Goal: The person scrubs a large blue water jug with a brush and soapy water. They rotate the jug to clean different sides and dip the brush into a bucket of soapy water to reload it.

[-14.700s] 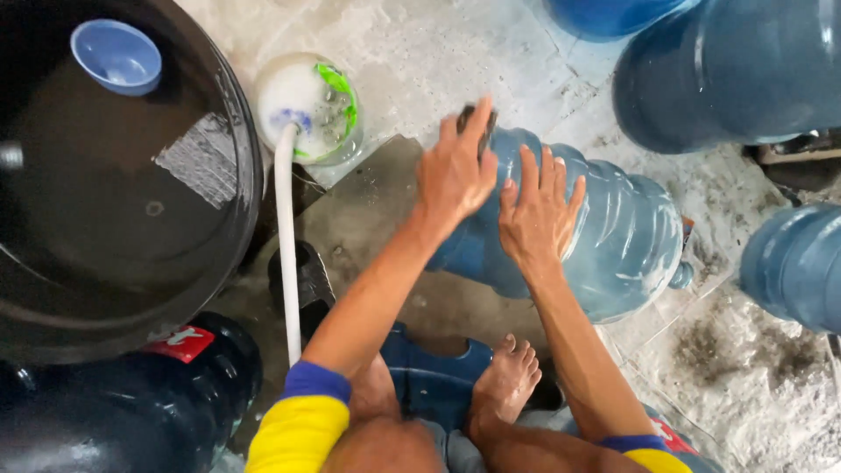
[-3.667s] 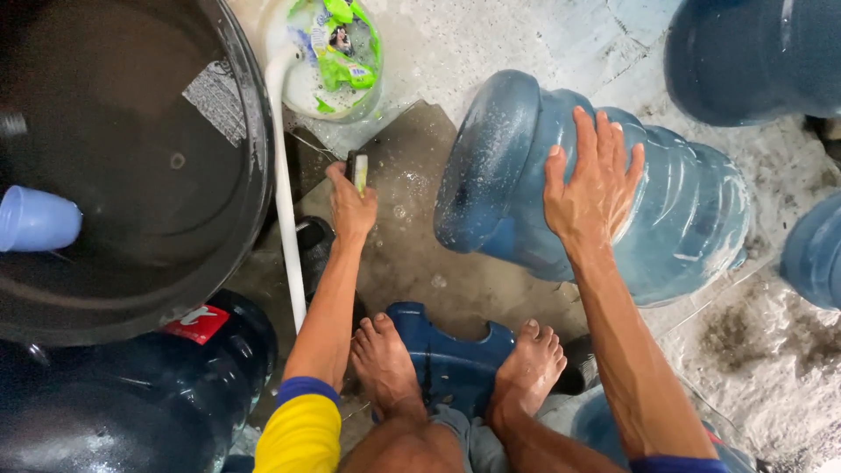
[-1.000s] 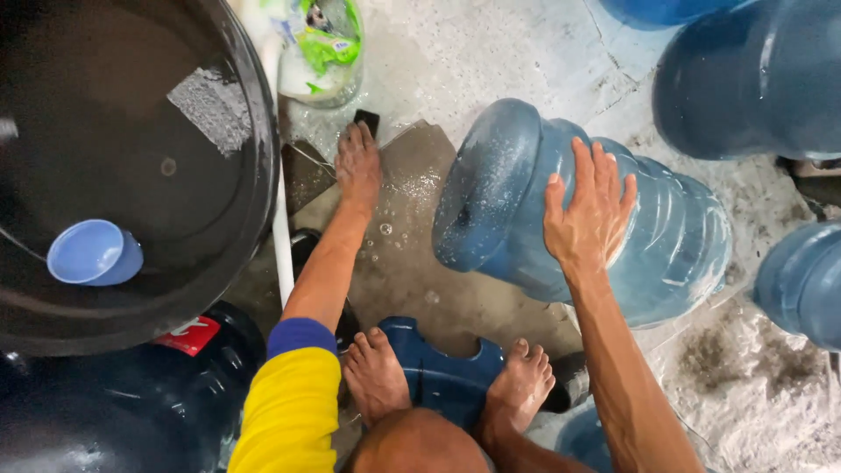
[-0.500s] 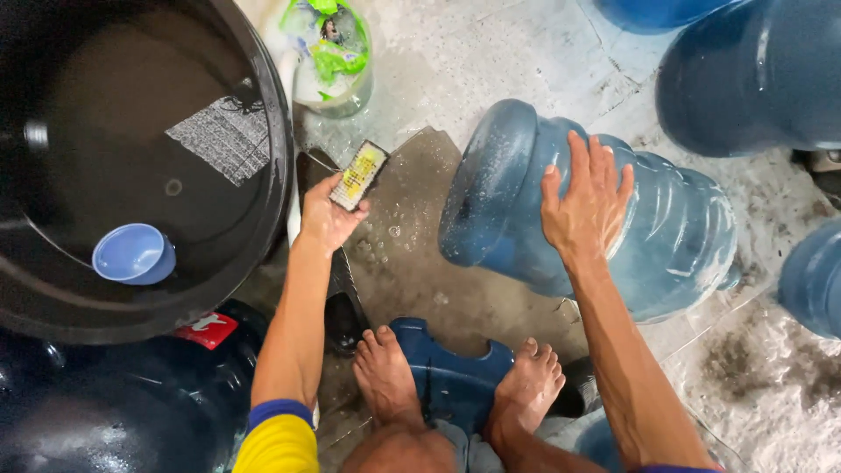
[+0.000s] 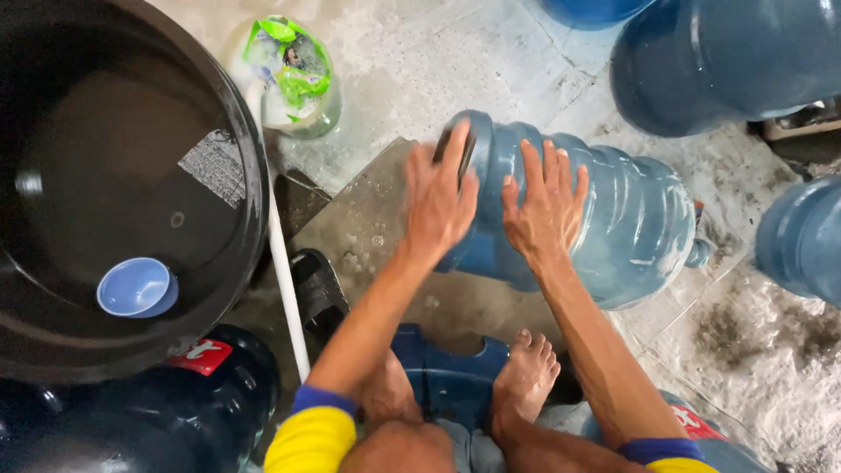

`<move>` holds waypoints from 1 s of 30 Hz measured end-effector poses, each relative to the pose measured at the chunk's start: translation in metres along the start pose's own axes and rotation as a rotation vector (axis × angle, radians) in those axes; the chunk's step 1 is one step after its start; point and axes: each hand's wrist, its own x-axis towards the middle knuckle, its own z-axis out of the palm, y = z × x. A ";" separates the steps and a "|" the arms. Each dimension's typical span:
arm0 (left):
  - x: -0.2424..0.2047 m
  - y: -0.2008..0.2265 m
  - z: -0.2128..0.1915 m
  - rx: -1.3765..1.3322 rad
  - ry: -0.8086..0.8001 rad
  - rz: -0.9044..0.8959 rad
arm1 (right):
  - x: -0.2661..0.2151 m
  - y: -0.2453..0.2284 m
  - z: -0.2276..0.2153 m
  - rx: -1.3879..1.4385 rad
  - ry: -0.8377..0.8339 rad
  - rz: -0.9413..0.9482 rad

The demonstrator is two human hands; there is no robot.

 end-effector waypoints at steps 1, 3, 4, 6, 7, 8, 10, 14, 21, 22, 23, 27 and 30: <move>0.030 0.001 0.005 -0.035 -0.240 -0.117 | -0.004 0.000 -0.002 -0.011 0.074 -0.077; 0.035 0.005 -0.004 -0.077 -0.476 -0.232 | -0.008 0.000 0.000 -0.025 0.153 -0.155; 0.011 0.011 -0.017 -0.156 -0.349 -0.172 | -0.008 0.002 0.002 -0.012 0.090 -0.099; -0.032 0.022 -0.035 -0.222 -0.213 -0.087 | -0.001 0.003 -0.001 0.015 0.051 -0.040; -0.061 0.022 -0.039 -0.151 -0.282 -0.141 | 0.000 0.001 0.000 0.015 0.048 -0.029; -0.090 0.019 -0.042 -0.079 -0.350 -0.196 | 0.000 -0.002 0.003 0.015 0.045 -0.018; -0.022 0.020 -0.013 0.008 -0.291 -0.140 | -0.001 -0.004 0.001 0.031 0.021 -0.013; 0.067 0.000 0.052 0.125 -0.534 -0.266 | -0.005 0.003 0.007 0.004 0.055 -0.028; -0.048 0.011 0.004 0.455 -0.003 0.198 | -0.021 0.004 0.015 0.012 0.078 -0.027; -0.018 0.000 0.027 0.322 -0.248 -0.048 | -0.031 0.003 0.015 0.001 0.076 -0.041; 0.045 -0.001 0.057 0.178 -0.453 -0.249 | -0.020 0.004 0.016 -0.015 0.132 -0.046; 0.023 0.008 0.021 0.083 -0.299 -0.059 | -0.012 0.005 0.013 0.033 0.124 -0.021; -0.060 0.038 -0.035 0.133 -0.188 0.048 | -0.007 0.008 0.014 0.073 0.053 0.009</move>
